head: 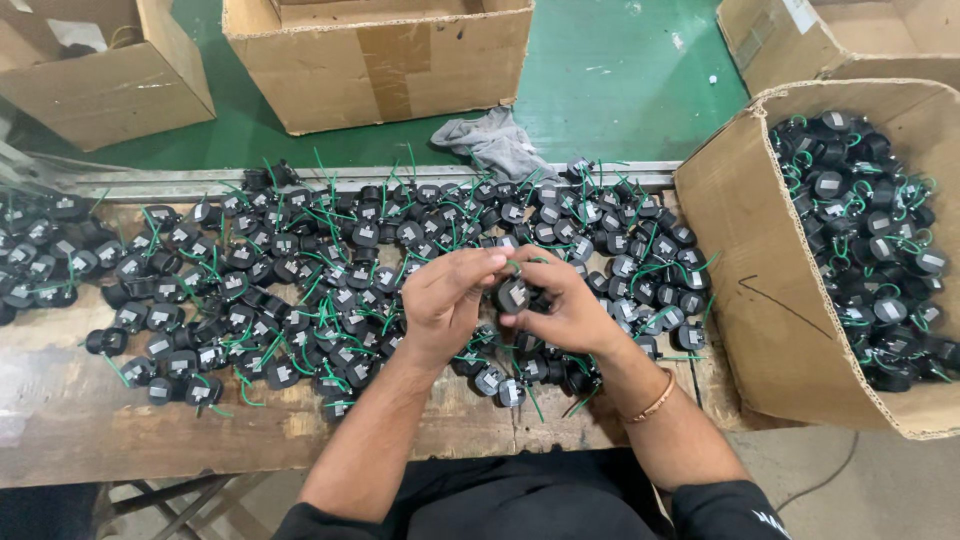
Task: The person picks up black plug adapters with green wires from the workbench, folds and wraps the wire around each adapter by hand, and places the finished adapters into a cardboard box beside the bench. They repeat this handling one adapter at a time across the episode.
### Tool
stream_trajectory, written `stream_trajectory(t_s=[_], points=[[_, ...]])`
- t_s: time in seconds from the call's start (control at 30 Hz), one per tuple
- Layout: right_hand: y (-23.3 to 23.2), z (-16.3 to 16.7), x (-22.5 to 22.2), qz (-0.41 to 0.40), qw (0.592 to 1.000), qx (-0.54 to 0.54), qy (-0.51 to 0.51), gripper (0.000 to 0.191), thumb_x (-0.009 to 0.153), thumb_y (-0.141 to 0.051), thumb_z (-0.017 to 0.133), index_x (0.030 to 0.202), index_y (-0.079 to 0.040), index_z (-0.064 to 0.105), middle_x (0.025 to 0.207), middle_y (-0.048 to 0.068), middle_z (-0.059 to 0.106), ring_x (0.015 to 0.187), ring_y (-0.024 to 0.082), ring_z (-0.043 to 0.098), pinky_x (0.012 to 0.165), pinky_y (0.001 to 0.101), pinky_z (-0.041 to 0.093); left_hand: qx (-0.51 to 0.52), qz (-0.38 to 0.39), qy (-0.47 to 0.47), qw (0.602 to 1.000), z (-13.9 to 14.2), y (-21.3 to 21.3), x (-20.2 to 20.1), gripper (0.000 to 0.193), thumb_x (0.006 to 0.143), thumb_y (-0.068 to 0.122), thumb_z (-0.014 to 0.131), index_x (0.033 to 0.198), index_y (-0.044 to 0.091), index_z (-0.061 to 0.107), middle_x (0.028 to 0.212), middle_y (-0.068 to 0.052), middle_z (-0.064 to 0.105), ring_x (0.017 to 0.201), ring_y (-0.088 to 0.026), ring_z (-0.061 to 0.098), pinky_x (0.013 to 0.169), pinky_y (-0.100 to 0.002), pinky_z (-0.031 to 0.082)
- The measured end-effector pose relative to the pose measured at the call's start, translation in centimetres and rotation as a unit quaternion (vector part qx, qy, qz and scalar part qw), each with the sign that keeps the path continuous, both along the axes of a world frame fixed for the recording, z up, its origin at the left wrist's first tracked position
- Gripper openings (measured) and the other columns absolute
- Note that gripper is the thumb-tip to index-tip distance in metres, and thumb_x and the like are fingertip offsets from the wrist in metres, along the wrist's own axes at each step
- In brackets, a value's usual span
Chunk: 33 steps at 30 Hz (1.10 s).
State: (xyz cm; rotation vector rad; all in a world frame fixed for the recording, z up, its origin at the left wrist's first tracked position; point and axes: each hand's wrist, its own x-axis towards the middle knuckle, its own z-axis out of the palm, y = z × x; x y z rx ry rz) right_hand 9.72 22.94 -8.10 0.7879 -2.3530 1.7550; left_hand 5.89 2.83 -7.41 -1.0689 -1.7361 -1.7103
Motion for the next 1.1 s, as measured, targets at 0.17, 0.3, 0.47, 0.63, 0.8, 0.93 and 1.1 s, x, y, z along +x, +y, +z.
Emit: stream_trajectory(t_s=[0.17,0.3,0.47,0.63,0.8,0.93,1.1], points=[[0.7,1.3,0.1,-0.122,0.986,0.086,0.074,0.039,0.071,-0.004,0.082,0.106,0.000,0.068,0.107,0.011,0.063,0.100,0.023,0.064,0.088,0.0355,0.052,-0.035,-0.040,-0.054,0.997,0.1,0.2,-0.5,0.022,0.089,-0.006,0.071,0.108,0.005,0.070,0.119,-0.014,0.074,0.106,-0.026,0.074,0.084,-0.031,0.063],[-0.7,1.6,0.5,-0.111,0.987,0.079,0.088,0.042,0.071,-0.005,0.083,0.110,0.001,0.070,0.107,0.010,0.064,0.098,0.024,0.066,0.084,0.0349,0.055,0.002,-0.027,-0.162,0.986,-0.5,0.8,-0.1,0.022,0.082,0.003,0.085,0.089,0.005,0.064,0.099,-0.007,0.075,0.091,-0.018,0.073,0.082,-0.030,0.059],[-0.2,1.6,0.9,-0.146,0.981,0.074,0.103,0.034,0.071,-0.008,0.091,0.097,-0.003,0.069,0.100,0.008,0.064,0.092,0.020,0.064,0.079,0.0328,0.053,0.002,-0.021,-0.129,0.991,-0.3,-0.5,-0.7,0.017,0.085,0.006,0.083,0.084,0.005,0.065,0.093,-0.007,0.074,0.086,-0.018,0.072,0.078,-0.031,0.056],[1.2,1.5,-0.1,-0.142,0.972,-0.170,0.073,0.033,0.087,-0.003,0.085,0.096,-0.008,0.054,0.107,0.006,0.056,0.106,0.018,0.061,0.096,0.0344,0.052,-0.202,0.002,-0.135,0.970,0.5,-1.0,-1.7,0.025,0.089,-0.001,0.063,0.110,0.007,0.074,0.106,-0.007,0.073,0.095,-0.025,0.071,0.081,-0.033,0.056],[1.4,1.0,-0.2,-0.166,0.981,-0.065,0.075,0.028,0.084,-0.006,0.084,0.096,-0.006,0.059,0.105,0.006,0.058,0.101,0.017,0.063,0.090,0.0326,0.055,-0.396,0.045,0.003,0.917,0.0,-0.3,-1.6,0.023,0.072,0.006,0.071,0.090,0.016,0.082,0.097,-0.001,0.075,0.091,-0.028,0.070,0.074,-0.039,0.055],[1.4,0.9,0.0,-0.177,0.980,-0.050,0.076,0.026,0.087,-0.011,0.083,0.102,-0.005,0.063,0.107,0.007,0.060,0.101,0.016,0.064,0.091,0.0315,0.056,-0.321,0.109,-0.076,0.938,-0.3,-0.9,-2.2,0.020,0.082,0.005,0.072,0.096,0.016,0.082,0.094,0.001,0.077,0.089,-0.025,0.073,0.076,-0.038,0.057],[1.2,1.1,-0.2,-0.140,0.974,-0.176,-0.014,0.039,0.091,-0.026,0.082,0.115,-0.002,0.063,0.108,0.004,0.055,0.104,0.013,0.061,0.090,0.0330,0.063,-0.082,0.099,-0.137,0.982,-0.1,-1.0,-1.7,0.020,0.089,0.001,0.075,0.108,0.010,0.076,0.099,-0.002,0.078,0.092,-0.020,0.077,0.082,-0.033,0.060]])
